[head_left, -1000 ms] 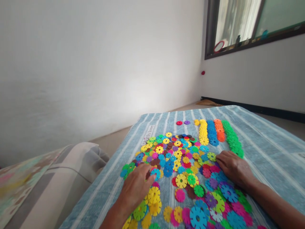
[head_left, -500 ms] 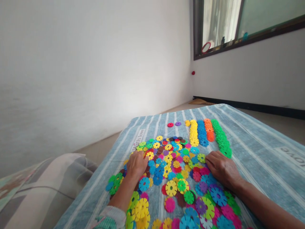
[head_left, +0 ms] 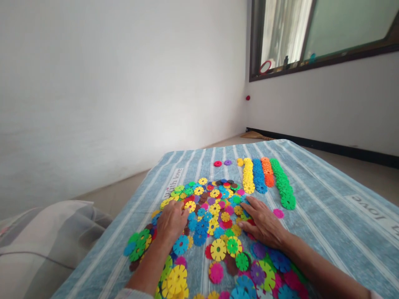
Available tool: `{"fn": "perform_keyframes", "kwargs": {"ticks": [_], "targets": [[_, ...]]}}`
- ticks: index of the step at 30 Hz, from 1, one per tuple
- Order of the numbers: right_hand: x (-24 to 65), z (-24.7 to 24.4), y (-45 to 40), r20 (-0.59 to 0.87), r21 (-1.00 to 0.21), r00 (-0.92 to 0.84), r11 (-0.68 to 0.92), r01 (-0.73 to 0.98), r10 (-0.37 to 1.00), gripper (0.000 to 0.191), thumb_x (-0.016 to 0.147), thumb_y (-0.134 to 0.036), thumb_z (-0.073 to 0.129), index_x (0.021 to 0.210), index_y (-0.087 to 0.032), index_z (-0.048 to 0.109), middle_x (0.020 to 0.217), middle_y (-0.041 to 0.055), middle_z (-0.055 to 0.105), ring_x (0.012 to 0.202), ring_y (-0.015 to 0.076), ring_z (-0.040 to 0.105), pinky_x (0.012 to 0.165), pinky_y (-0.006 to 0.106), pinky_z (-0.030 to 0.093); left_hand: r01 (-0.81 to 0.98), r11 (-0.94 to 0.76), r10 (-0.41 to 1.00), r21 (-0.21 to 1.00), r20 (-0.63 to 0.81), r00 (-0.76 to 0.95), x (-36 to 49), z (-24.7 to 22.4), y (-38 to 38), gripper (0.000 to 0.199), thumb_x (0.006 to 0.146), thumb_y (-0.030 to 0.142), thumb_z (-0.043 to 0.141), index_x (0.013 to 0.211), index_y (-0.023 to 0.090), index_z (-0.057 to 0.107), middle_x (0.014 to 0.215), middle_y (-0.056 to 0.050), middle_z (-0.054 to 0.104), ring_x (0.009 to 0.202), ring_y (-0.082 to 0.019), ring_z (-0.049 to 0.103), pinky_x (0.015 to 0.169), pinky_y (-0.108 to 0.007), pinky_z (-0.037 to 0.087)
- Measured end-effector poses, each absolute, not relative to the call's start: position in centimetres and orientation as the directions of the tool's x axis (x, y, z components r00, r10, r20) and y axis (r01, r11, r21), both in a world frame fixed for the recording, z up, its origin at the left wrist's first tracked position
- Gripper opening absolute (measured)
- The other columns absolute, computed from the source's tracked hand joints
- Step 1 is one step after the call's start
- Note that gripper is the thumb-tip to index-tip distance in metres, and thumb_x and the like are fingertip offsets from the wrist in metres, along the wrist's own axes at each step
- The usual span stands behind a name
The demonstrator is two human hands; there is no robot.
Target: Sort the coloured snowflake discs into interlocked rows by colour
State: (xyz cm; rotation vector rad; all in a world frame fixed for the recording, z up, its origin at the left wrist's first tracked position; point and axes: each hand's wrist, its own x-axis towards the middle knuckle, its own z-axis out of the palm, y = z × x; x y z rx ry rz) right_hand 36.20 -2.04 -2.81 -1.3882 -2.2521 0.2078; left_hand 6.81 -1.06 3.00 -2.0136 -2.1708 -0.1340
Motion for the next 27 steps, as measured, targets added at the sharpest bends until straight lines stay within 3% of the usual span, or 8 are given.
{"fn": "perform_keyframes", "kwargs": {"ticks": [6,10,19,23,27], "targets": [[32.9,-1.7,-3.3,0.302,-0.522,-0.459,0.548,0.654,0.836,0.066,0.085,-0.063,0.046,0.132,-0.016,0.052,0.137,0.0186,0.045,0.129,0.0340,0.039,0.105,0.051,0.035,0.999,0.022,0.979,-0.041,0.205,-0.013,6.5,2.6,-1.0,0.026,0.089,0.031,0.046,0.096,0.015,0.065,0.099,-0.010,0.063,0.099,-0.024,0.059,0.086,-0.031,0.045],[32.0,-0.9,-3.1,0.304,-0.624,-0.502,0.567,0.537,0.810,0.061,0.086,-0.061,0.047,0.131,-0.020,0.051,0.139,0.0148,0.044,0.128,0.0283,0.043,0.103,0.042,0.041,0.999,0.015,0.976,-0.052,0.216,-0.004,6.4,2.3,-1.0,0.027,0.090,0.028,0.044,0.099,0.015,0.065,0.101,-0.010,0.063,0.100,-0.023,0.059,0.089,-0.030,0.044],[31.1,0.3,2.8,0.349,-0.426,-0.380,0.506,0.750,0.857,0.052,0.087,-0.050,0.052,0.125,-0.015,0.054,0.134,0.0182,0.045,0.124,0.0305,0.043,0.102,0.045,0.038,0.999,0.010,0.974,-0.050,0.227,0.001,6.4,2.4,-0.9,0.025,0.090,0.028,0.043,0.094,0.017,0.065,0.100,-0.008,0.063,0.100,-0.022,0.059,0.089,-0.030,0.043],[30.1,-0.4,3.9,0.292,-0.406,-0.309,0.409,0.817,0.905,0.062,0.084,-0.057,0.053,0.128,-0.013,0.052,0.129,0.0200,0.047,0.122,0.0328,0.043,0.101,0.046,0.037,0.999,0.003,0.975,-0.037,0.223,0.006,6.5,2.5,-1.0,0.025,0.089,0.028,0.042,0.094,0.017,0.065,0.100,-0.009,0.063,0.100,-0.023,0.058,0.089,-0.031,0.044],[29.3,-1.1,3.1,0.307,-0.415,-0.299,0.410,0.812,0.903,0.059,0.084,-0.060,0.050,0.124,-0.016,0.055,0.129,0.0176,0.047,0.123,0.0328,0.041,0.101,0.047,0.035,0.999,0.001,0.977,-0.036,0.213,0.007,6.6,2.7,-1.2,0.026,0.089,0.027,0.042,0.094,0.017,0.065,0.102,-0.009,0.063,0.103,-0.023,0.058,0.091,-0.031,0.043]]}}
